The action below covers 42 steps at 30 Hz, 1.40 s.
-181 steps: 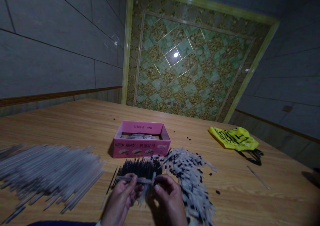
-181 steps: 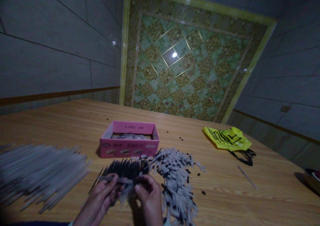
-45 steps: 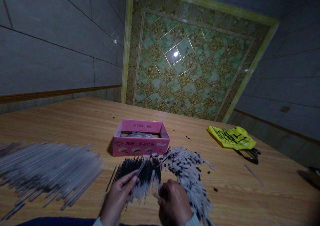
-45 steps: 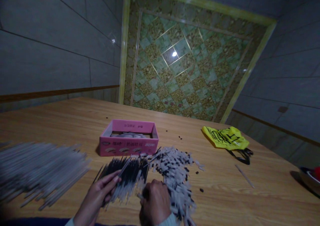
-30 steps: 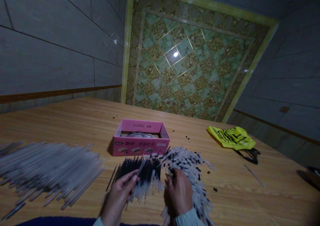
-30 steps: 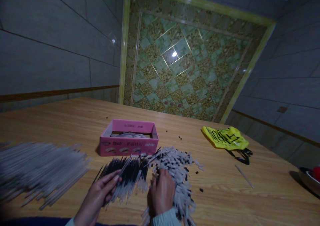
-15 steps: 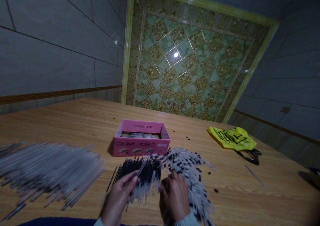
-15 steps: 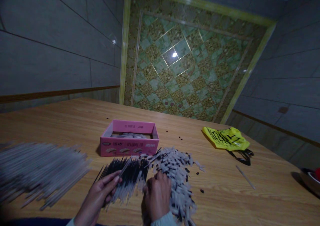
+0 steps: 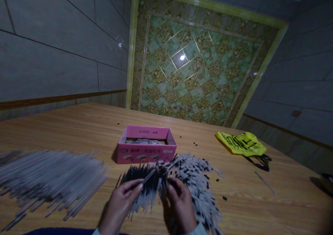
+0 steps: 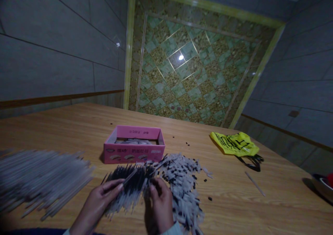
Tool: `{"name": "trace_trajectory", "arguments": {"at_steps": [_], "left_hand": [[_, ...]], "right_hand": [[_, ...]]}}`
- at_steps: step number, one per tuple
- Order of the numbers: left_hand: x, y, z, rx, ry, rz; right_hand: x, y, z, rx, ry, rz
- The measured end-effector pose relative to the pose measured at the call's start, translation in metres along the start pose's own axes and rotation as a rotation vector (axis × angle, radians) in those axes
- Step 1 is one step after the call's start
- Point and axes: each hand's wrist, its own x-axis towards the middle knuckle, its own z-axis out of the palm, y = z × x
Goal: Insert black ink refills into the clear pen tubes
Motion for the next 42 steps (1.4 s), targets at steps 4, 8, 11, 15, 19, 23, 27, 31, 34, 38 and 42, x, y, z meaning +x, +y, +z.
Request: {"name": "trace_trajectory", "arguments": {"at_steps": [4, 8, 11, 15, 19, 23, 27, 31, 34, 38, 42], "left_hand": [[0.002, -0.001, -0.002, 0.16, -0.109, 0.076], [0.004, -0.004, -0.004, 0.283, -0.191, 0.129], [0.003, -0.006, -0.003, 0.36, -0.218, 0.155], [0.0, -0.005, 0.0, 0.417, -0.249, 0.18], [-0.002, -0.004, 0.002, 0.456, -0.265, 0.21], [-0.004, -0.002, 0.003, 0.495, -0.268, 0.223], [-0.006, 0.001, 0.004, 0.522, -0.276, 0.197], [-0.007, 0.004, 0.006, 0.495, -0.287, 0.145], [-0.01, 0.007, 0.008, 0.511, -0.279, 0.096], [-0.013, 0.01, 0.01, 0.539, -0.292, 0.057], [-0.011, 0.006, 0.007, 0.564, -0.306, 0.08]], "right_hand": [[0.004, 0.004, -0.001, 0.173, -0.069, 0.056], [0.003, 0.001, -0.002, 0.33, 0.015, 0.128], [0.003, 0.001, -0.004, 0.388, -0.013, 0.127], [0.003, 0.004, -0.005, 0.338, -0.053, 0.081], [0.002, -0.001, -0.004, 0.238, -0.079, -0.01], [0.001, -0.015, -0.003, 0.113, -0.128, -0.089], [0.001, -0.019, -0.001, 0.135, -0.162, -0.016], [0.001, -0.014, -0.001, 0.115, -0.153, 0.026], [0.0, -0.016, -0.003, 0.024, -0.182, -0.026], [-0.001, -0.022, -0.006, -0.138, -0.254, -0.117], [-0.001, -0.022, -0.006, -0.278, -0.243, -0.199]]}}
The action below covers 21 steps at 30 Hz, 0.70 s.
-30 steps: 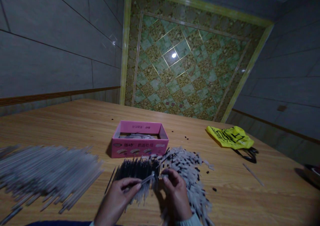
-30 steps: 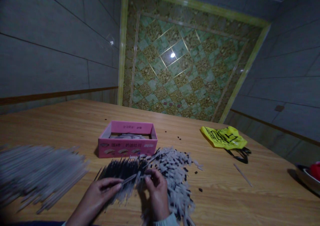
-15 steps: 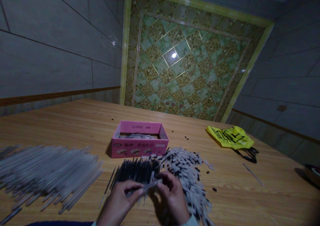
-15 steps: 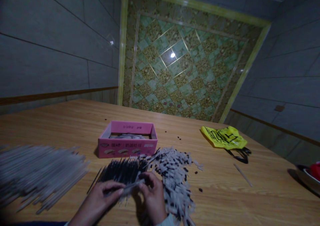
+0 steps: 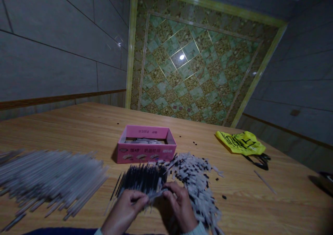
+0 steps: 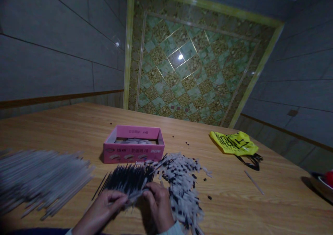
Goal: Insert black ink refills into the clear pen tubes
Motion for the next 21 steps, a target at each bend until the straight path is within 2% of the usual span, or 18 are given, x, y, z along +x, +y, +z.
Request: {"name": "trace_trajectory", "arguments": {"at_steps": [4, 8, 17, 21], "left_hand": [[0.001, -0.009, 0.001, 0.028, -0.001, 0.066], [0.001, -0.012, 0.004, 0.063, 0.064, 0.12], [-0.005, -0.002, 0.005, 0.205, 0.213, 0.227], [-0.008, 0.006, 0.005, 0.259, 0.23, 0.275]], "right_hand": [[0.001, 0.002, 0.003, -0.045, 0.009, -0.02], [0.0, 0.003, 0.006, -0.042, 0.021, -0.007], [-0.001, 0.005, 0.01, -0.023, 0.019, 0.089], [-0.002, 0.006, 0.011, -0.01, 0.004, 0.137]]}}
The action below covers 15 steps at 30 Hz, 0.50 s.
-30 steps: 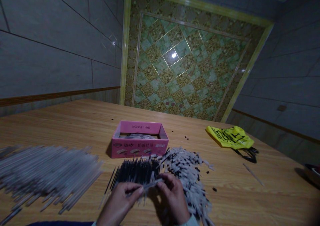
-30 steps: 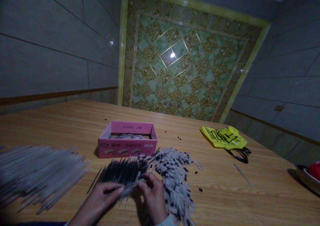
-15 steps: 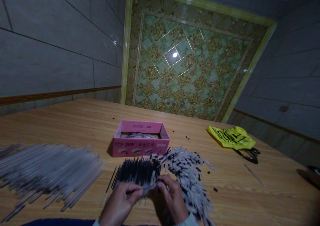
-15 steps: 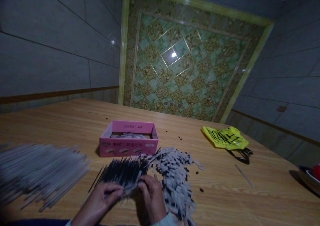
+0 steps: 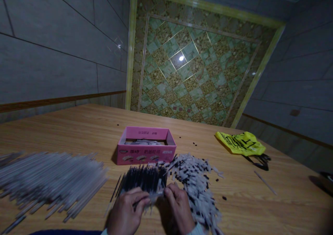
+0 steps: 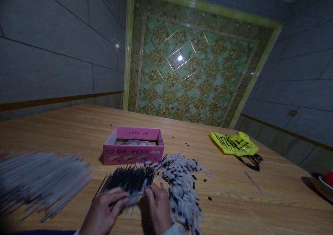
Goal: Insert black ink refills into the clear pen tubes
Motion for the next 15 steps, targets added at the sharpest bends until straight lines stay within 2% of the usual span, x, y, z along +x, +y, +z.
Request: {"name": "trace_trajectory", "arguments": {"at_steps": [6, 12, 15], "left_hand": [[-0.0007, 0.0021, -0.0034, 0.067, 0.045, 0.093], [-0.0018, -0.0053, -0.0006, 0.161, 0.004, 0.167], [-0.0014, -0.0055, 0.0017, 0.217, -0.024, 0.195]], "right_hand": [[0.0009, 0.0035, 0.0016, 0.046, -0.02, 0.056], [0.0021, 0.0032, 0.0062, 0.343, 0.005, 0.152], [0.0026, 0.0053, 0.0098, 0.415, 0.015, 0.19]]}}
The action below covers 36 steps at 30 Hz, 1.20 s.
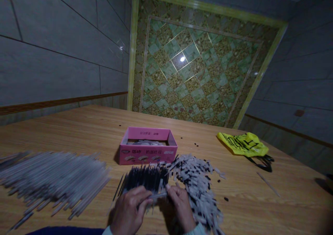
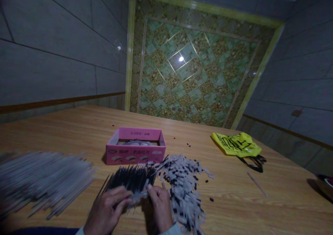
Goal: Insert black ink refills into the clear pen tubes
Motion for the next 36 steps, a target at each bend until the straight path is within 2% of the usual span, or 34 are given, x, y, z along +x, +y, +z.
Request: {"name": "trace_trajectory", "arguments": {"at_steps": [3, 5, 7, 8, 10, 11, 13, 16, 21, 26, 30, 33, 36], "left_hand": [[0.004, -0.004, -0.005, 0.049, 0.019, 0.04], [0.007, -0.014, -0.015, 0.108, 0.092, 0.01], [0.007, -0.032, -0.031, 0.238, 0.231, -0.167], [0.006, -0.042, -0.04, 0.321, 0.257, -0.283], [0.002, -0.062, -0.056, 0.461, 0.201, -0.519], [-0.002, -0.07, -0.062, 0.492, 0.131, -0.595], [-0.008, -0.082, -0.068, 0.547, 0.081, -0.667], [-0.013, -0.087, -0.066, 0.533, 0.014, -0.692], [-0.01, -0.083, -0.055, 0.417, -0.099, -0.768], [-0.007, -0.081, -0.049, 0.398, -0.133, -0.781], [-0.005, -0.08, -0.046, 0.393, -0.111, -0.773], [-0.005, -0.077, -0.047, 0.387, -0.085, -0.757], [-0.004, -0.072, -0.051, 0.392, -0.05, -0.722]], "right_hand": [[0.002, 0.007, 0.002, 0.046, 0.034, 0.024], [0.004, 0.01, 0.002, 0.062, 0.093, 0.018], [0.005, 0.011, 0.002, 0.083, 0.147, 0.011], [0.006, 0.011, 0.002, 0.096, 0.165, 0.012], [0.006, 0.009, 0.003, 0.112, 0.191, 0.015], [0.006, 0.008, 0.003, 0.113, 0.195, 0.016], [0.006, 0.005, 0.004, 0.107, 0.192, 0.02], [0.004, 0.001, 0.004, 0.088, 0.196, 0.006], [0.003, -0.002, 0.003, 0.115, 0.23, 0.001], [0.002, -0.001, 0.003, 0.125, 0.25, -0.008], [0.005, -0.007, 0.003, 0.285, 0.281, 0.043], [0.023, -0.027, 0.005, 0.351, 0.292, 0.003], [0.061, -0.053, 0.011, 0.355, 0.305, -0.086]]}}
